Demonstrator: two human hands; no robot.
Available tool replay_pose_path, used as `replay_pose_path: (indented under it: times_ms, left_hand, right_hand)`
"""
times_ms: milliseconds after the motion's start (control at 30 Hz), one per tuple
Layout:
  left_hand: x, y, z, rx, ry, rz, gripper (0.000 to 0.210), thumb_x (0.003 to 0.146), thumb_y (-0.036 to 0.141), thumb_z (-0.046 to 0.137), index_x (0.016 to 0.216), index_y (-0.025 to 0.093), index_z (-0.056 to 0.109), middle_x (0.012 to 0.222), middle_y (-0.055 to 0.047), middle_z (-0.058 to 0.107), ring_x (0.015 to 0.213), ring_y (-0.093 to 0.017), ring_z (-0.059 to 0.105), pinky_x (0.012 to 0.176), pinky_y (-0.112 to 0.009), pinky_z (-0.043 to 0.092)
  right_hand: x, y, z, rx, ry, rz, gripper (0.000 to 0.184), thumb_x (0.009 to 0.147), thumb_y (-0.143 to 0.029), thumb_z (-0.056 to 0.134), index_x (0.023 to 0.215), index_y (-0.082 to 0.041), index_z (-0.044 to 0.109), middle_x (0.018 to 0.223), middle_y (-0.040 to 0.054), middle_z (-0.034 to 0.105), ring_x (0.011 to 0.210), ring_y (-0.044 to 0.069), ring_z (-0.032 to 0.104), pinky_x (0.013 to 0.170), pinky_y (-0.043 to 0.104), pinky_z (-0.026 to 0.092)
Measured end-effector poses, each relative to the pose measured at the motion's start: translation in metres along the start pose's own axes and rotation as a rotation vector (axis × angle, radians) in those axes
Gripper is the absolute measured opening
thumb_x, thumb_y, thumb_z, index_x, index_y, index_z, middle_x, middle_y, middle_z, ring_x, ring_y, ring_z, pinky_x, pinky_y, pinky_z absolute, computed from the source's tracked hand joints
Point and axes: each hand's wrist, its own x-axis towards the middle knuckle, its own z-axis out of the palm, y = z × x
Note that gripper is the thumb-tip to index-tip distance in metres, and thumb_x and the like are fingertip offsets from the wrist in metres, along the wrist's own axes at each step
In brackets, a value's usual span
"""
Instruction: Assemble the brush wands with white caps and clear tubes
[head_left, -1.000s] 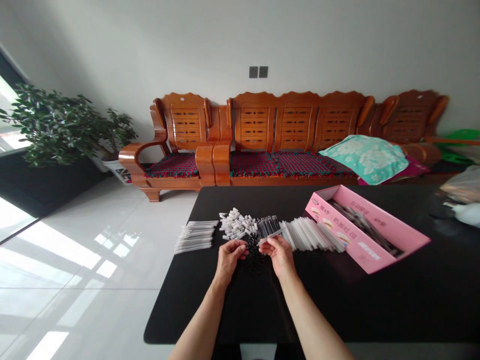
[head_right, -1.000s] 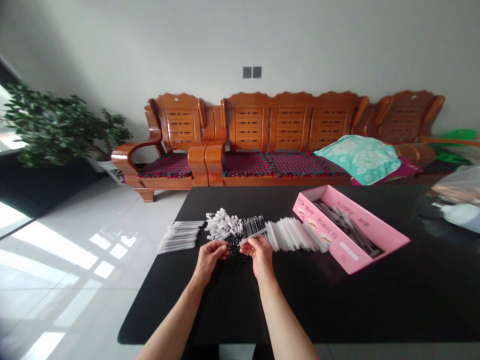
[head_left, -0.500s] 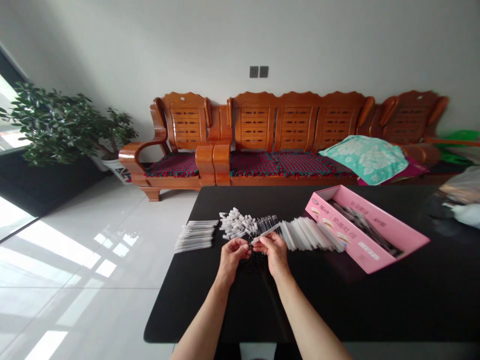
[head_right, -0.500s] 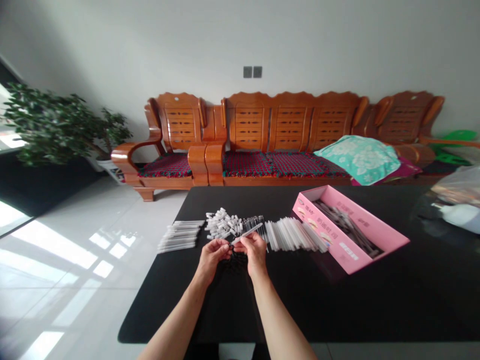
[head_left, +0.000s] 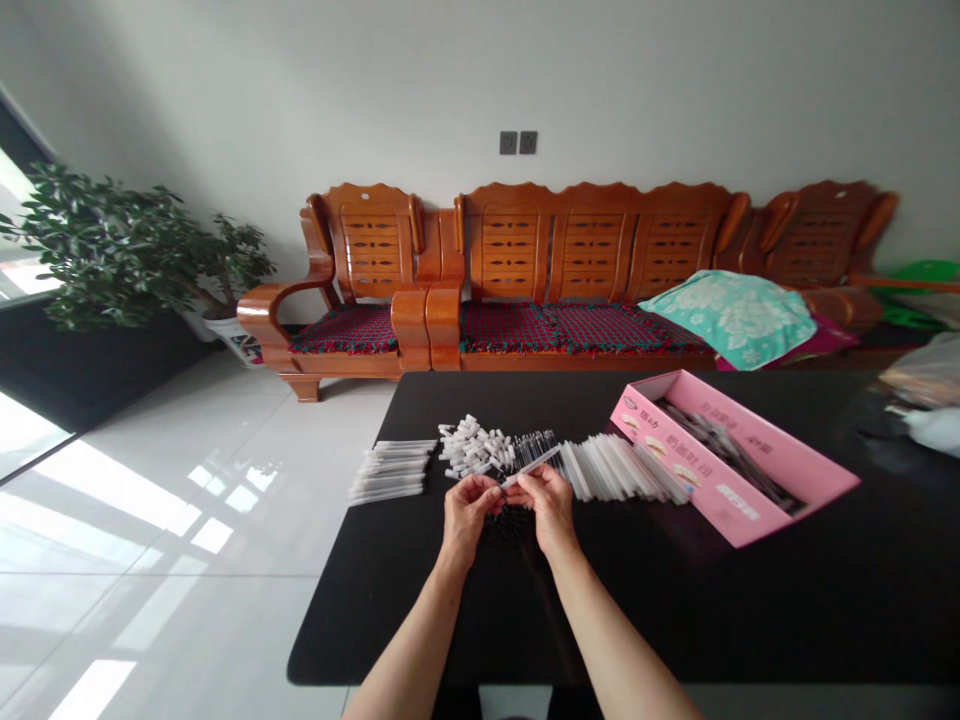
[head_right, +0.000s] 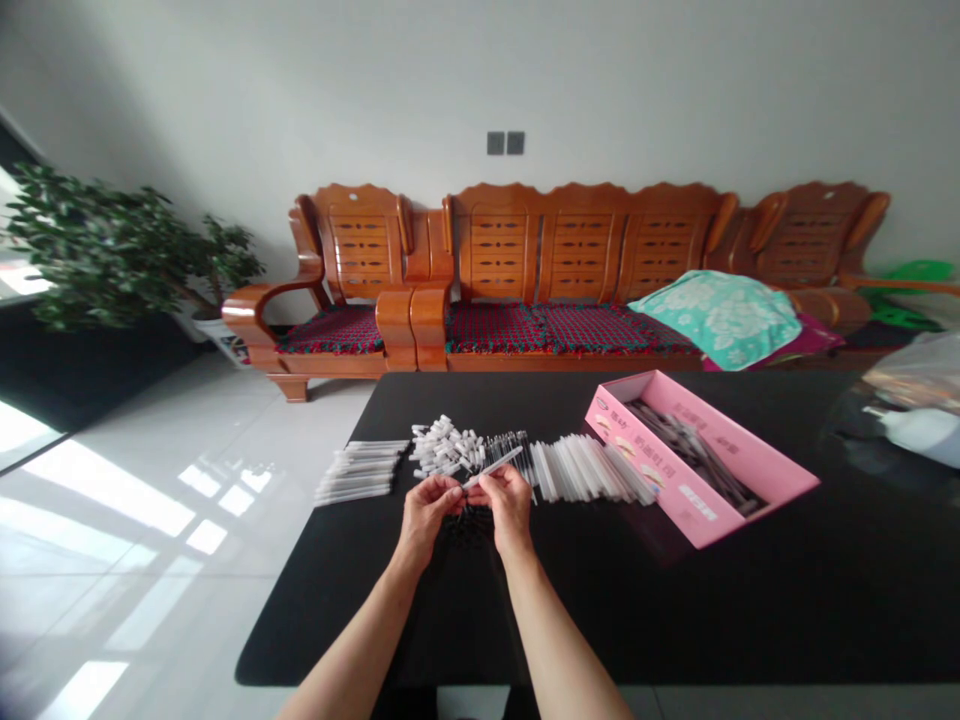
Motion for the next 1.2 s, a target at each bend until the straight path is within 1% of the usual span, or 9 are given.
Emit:
replay_pose_path:
  times_ms: [200,333,533,633,733,933,1033,1100,1200]
  left_hand:
    - [-0.004,-0.001,0.003,0.204,0.050,0.175,0.020,0.074,0.033,0.075,0.079,0.016,0.067,0.067,0.000,0.066,0.059,-0.012,0.060,0.057,-0.022,0.047]
    - [-0.007,-0.003,0.005,0.275,0.099,0.235,0.018,0.073,0.030,0.075,0.082,0.017,0.067,0.077,-0.002,0.068,0.069,-0.015,0.064,0.066,-0.024,0.051]
    - [-0.003,-0.004,0.000,0.109,0.030,0.111,0.042,0.065,0.035,0.083,0.098,0.016,0.067,0.087,-0.006,0.070,0.077,-0.018,0.067,0.067,-0.025,0.052]
    - [-0.002,-0.004,-0.004,0.192,-0.016,0.057,0.036,0.076,0.048,0.072,0.086,0.013,0.069,0.072,-0.005,0.068,0.060,-0.013,0.061,0.054,-0.020,0.045]
    - [-0.002,-0.006,-0.006,0.260,-0.047,0.024,0.043,0.082,0.054,0.062,0.072,0.013,0.067,0.062,-0.003,0.064,0.048,-0.009,0.054,0.045,-0.019,0.036]
    - [0.001,-0.004,-0.006,0.230,-0.013,0.013,0.036,0.068,0.047,0.078,0.074,0.013,0.068,0.054,0.000,0.060,0.046,-0.009,0.051,0.045,-0.019,0.036]
    - [0.002,-0.002,-0.005,0.184,0.004,0.045,0.039,0.062,0.044,0.083,0.083,0.014,0.068,0.065,-0.001,0.065,0.052,-0.010,0.055,0.048,-0.019,0.041]
    - [0.001,-0.001,-0.005,0.210,0.007,0.034,0.040,0.068,0.048,0.078,0.085,0.013,0.068,0.067,-0.002,0.065,0.052,-0.010,0.055,0.047,-0.019,0.041]
    - [0.000,-0.003,-0.006,0.267,-0.032,-0.013,0.045,0.081,0.057,0.063,0.074,0.012,0.067,0.058,-0.002,0.061,0.045,-0.009,0.051,0.041,-0.018,0.035]
  right_hand:
    - [0.001,0.001,0.000,0.026,0.041,0.044,0.024,0.064,-0.031,0.077,0.075,-0.016,0.062,0.062,0.0040,0.072,0.053,0.020,0.069,0.052,0.030,0.059]
    - [-0.001,0.001,0.003,0.061,0.078,0.071,0.023,0.063,-0.029,0.078,0.072,-0.016,0.061,0.059,0.0036,0.071,0.052,0.019,0.069,0.051,0.029,0.059]
    - [-0.002,-0.001,0.003,0.091,0.088,0.069,0.024,0.062,-0.028,0.079,0.071,-0.016,0.061,0.060,0.0034,0.071,0.054,0.019,0.069,0.053,0.030,0.061]
    - [-0.001,-0.001,0.002,0.076,0.095,0.068,0.025,0.061,-0.029,0.080,0.071,-0.016,0.061,0.060,0.0036,0.071,0.055,0.019,0.070,0.051,0.028,0.060]
    - [-0.002,0.000,0.003,0.051,0.088,0.064,0.026,0.061,-0.031,0.080,0.072,-0.016,0.061,0.059,0.0036,0.071,0.053,0.019,0.069,0.050,0.027,0.059]
    - [-0.002,0.000,0.006,0.042,0.093,0.056,0.025,0.062,-0.030,0.080,0.072,-0.016,0.061,0.058,0.0033,0.070,0.052,0.019,0.069,0.050,0.027,0.059]
    - [-0.001,0.001,0.006,0.055,0.091,0.053,0.025,0.061,-0.029,0.080,0.071,-0.016,0.061,0.057,0.0027,0.069,0.052,0.019,0.069,0.051,0.028,0.060]
    - [-0.001,0.001,0.006,0.055,0.088,0.052,0.025,0.062,-0.029,0.079,0.071,-0.016,0.061,0.057,0.0027,0.069,0.052,0.019,0.069,0.050,0.028,0.060]
    - [-0.001,0.001,0.007,0.045,0.088,0.046,0.025,0.062,-0.029,0.080,0.073,-0.016,0.062,0.060,0.0030,0.071,0.053,0.019,0.069,0.050,0.028,0.060]
